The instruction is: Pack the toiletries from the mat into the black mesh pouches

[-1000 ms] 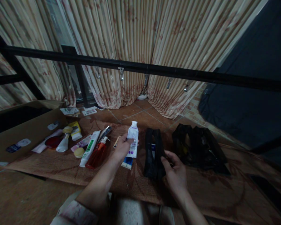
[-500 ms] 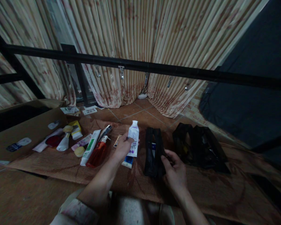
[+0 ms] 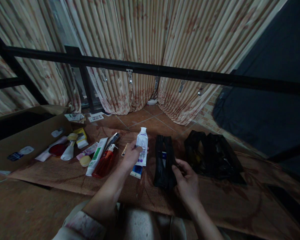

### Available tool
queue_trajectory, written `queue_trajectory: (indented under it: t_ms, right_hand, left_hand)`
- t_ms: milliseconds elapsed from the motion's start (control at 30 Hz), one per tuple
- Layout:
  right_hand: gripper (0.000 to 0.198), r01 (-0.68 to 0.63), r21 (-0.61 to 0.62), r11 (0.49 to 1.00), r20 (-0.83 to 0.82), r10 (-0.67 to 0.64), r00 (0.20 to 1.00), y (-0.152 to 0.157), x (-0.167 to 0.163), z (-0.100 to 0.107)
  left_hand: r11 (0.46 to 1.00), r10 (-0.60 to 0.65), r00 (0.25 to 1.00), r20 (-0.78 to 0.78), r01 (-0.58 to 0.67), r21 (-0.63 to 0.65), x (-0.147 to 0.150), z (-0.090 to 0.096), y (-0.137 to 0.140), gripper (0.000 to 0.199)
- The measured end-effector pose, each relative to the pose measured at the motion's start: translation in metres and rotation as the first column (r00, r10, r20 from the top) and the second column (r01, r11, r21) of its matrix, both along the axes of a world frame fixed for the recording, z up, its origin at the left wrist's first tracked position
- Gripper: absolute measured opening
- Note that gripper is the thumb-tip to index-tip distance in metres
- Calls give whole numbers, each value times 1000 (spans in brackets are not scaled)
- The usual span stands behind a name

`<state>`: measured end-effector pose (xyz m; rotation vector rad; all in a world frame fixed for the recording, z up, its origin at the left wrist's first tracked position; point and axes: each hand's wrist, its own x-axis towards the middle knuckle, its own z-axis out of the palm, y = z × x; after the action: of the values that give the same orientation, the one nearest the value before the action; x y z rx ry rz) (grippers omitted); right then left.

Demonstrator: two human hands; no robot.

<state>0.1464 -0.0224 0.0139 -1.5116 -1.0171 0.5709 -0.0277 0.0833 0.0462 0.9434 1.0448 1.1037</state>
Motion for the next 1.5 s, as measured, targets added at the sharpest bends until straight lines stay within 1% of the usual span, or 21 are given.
queue_trajectory:
  t_ms: [133, 433, 500, 633, 767, 967, 1100, 1267, 1367, 1500]
  right_hand:
    - [33, -8, -4, 1000, 0, 8, 1000, 0, 0, 0]
    - [32, 3, -11, 1000, 6, -3, 1000, 0, -1, 0]
    - [33, -4, -12, 1000, 0, 4, 1000, 0, -1, 0]
    - [34, 1, -23, 1000, 2, -1, 1000, 0, 0, -1]
    - [34, 0, -24, 1000, 29, 1, 1000, 0, 0, 1]
    - [34, 7, -12, 1000, 15, -7, 1000, -1, -1, 2]
    - [34, 12, -28, 1000, 33, -11, 999, -1, -1, 2]
    - [34, 2, -7, 1000, 27, -2, 1000, -1, -1, 1]
    - [34, 3, -3, 1000, 28, -3, 1000, -1, -1, 0]
    - [35, -4, -10, 1000, 25, 4, 1000, -1, 0, -1]
  left_hand:
    - [1000, 13, 1000, 9, -13, -20, 0, 3, -1, 44]
    - [999, 22, 993, 113, -17, -44, -3, 7, -2, 46]
    - [999, -16, 986, 166, 24, -43, -4, 7, -1, 48]
    - [985, -149, 947, 285, 169, -45, -5, 6, -1, 56]
    - [965, -229, 908, 351, 260, -44, -6, 7, -2, 58]
    - [953, -248, 907, 340, 291, -80, -7, 9, -2, 44]
    - [938, -277, 906, 320, 327, -112, -6, 9, -2, 51]
    - [948, -234, 916, 326, 289, -133, -5, 11, -2, 56]
    - [949, -224, 916, 333, 284, -141, -5, 13, -2, 53]
    - [949, -217, 903, 370, 284, -137, -6, 15, -2, 42]
